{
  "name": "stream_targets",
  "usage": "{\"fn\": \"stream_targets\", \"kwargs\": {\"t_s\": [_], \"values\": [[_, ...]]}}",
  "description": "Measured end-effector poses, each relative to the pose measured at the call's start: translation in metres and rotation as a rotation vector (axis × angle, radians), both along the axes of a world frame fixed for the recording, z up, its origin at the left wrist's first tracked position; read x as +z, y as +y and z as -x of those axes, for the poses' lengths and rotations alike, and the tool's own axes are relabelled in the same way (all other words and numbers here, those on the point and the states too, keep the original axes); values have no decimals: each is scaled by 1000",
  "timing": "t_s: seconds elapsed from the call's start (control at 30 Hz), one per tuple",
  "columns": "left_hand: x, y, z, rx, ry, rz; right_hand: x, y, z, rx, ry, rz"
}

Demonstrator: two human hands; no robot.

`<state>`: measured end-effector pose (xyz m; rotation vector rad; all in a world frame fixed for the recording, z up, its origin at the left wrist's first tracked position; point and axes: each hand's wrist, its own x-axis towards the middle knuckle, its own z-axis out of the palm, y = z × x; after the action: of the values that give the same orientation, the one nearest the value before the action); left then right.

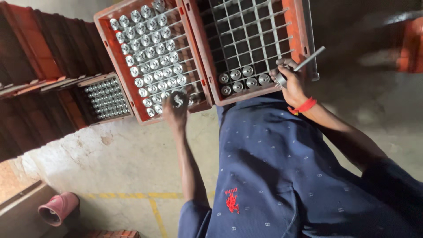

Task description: The person transfers small cylindrical metal objects from a partially filled crate to an empty crate using a handheld tool. The person repeatedly scoops the objects and places them into the empty crate until it is full, then lifts the filled crate.

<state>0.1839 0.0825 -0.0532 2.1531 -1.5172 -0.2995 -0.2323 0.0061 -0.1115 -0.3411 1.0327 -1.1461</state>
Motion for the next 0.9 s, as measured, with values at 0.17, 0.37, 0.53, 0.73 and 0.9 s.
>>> {"fn": "stream_targets", "kwargs": {"t_s": [0.17, 0.37, 0.53, 0.73, 0.9], "values": [[13, 11, 9, 33, 895, 320, 14, 9, 4, 6, 33, -38], [-53, -40, 133, 42, 1224, -212, 40, -2, -50, 95, 6, -14], [-5, -42, 209, -297, 490, -147, 63, -21, -64, -11, -18, 84], [31, -61, 233, -375, 415, -433, 65, -17, -56, 147, 148, 319], [34, -69, 238, -490, 602, -444, 44, -23, -35, 184, 30, 14]]}}
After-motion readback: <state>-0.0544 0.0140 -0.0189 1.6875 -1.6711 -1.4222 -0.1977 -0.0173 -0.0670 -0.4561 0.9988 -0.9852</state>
